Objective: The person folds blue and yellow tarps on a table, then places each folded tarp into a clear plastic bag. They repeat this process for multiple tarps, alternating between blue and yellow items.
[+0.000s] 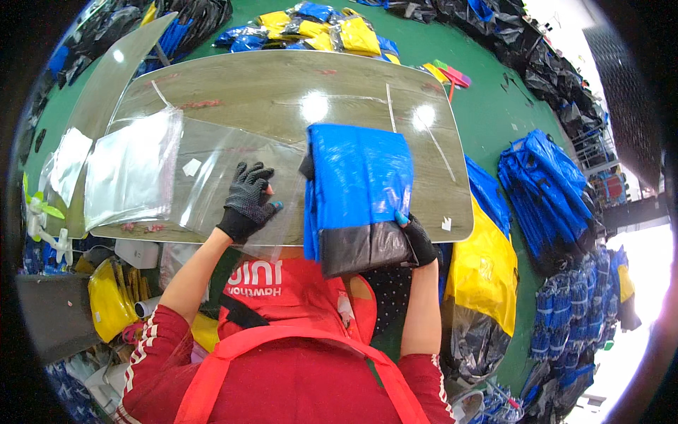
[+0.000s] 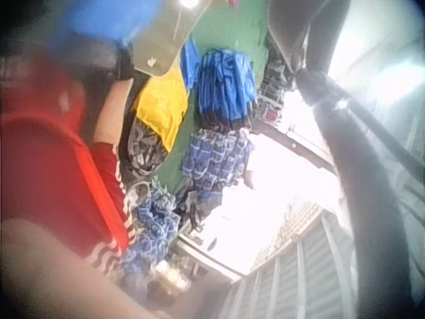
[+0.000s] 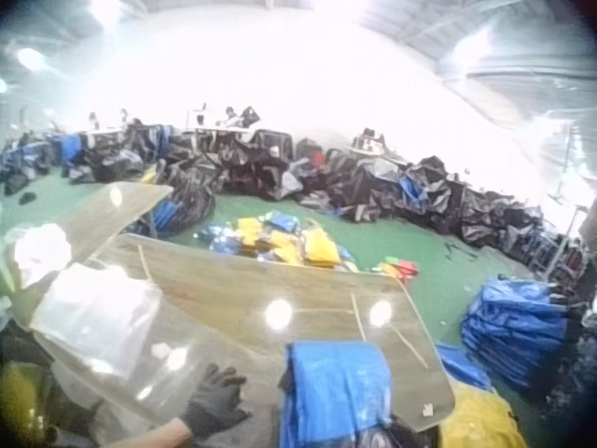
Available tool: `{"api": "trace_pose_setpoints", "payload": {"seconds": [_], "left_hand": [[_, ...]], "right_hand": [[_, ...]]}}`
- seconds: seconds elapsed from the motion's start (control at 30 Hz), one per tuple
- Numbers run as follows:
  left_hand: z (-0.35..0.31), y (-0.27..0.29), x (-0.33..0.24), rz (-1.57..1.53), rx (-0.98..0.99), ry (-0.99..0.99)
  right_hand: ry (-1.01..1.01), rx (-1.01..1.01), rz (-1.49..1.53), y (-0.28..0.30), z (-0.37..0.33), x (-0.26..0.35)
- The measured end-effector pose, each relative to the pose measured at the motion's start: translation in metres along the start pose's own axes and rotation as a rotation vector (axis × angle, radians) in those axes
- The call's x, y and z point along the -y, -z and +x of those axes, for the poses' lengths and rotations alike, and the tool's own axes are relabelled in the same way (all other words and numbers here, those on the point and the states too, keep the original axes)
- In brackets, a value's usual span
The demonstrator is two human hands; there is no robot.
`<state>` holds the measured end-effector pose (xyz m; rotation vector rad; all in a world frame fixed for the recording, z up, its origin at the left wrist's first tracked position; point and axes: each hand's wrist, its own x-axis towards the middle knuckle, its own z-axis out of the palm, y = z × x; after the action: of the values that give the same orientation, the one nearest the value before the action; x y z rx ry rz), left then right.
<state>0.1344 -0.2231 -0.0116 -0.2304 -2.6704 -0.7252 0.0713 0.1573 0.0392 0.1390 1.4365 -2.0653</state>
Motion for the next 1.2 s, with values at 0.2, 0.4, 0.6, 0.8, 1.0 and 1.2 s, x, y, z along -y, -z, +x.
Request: {"api": "trace_pose_setpoints", "payload": {"seconds": [0.2,0.4,0.6,0.8,1.0,1.2], "left_hand": [[-0.001,0.006,0.012,-0.07,-0.017,-0.06],[0.0,0.008,0.011,-0.257,-0.139,0.053],[0.006,0.065,0.001,-0.304,0.093,-0.019],[-0.013,0.091,-0.028,-0.135,0.096,-0.188],[-0.035,0.083,-0.03,-0.003,0.09,-0.147],[-0.057,0.081,-0.029,-0.027,0.073,-0.018]], "right_hand": [[-0.124,0.065,-0.468,-0.003,0.0,0.023],[-0.257,0.165,-0.594,-0.005,0.021,0.041],[-0.119,0.204,-0.499,-0.099,-0.003,-0.036],[0.006,0.041,-0.034,-0.111,0.041,-0.044],[-0.196,0.376,-0.753,-0.116,0.112,-0.022],[0.009,0.149,-0.376,-0.11,0.056,-0.045]]}}
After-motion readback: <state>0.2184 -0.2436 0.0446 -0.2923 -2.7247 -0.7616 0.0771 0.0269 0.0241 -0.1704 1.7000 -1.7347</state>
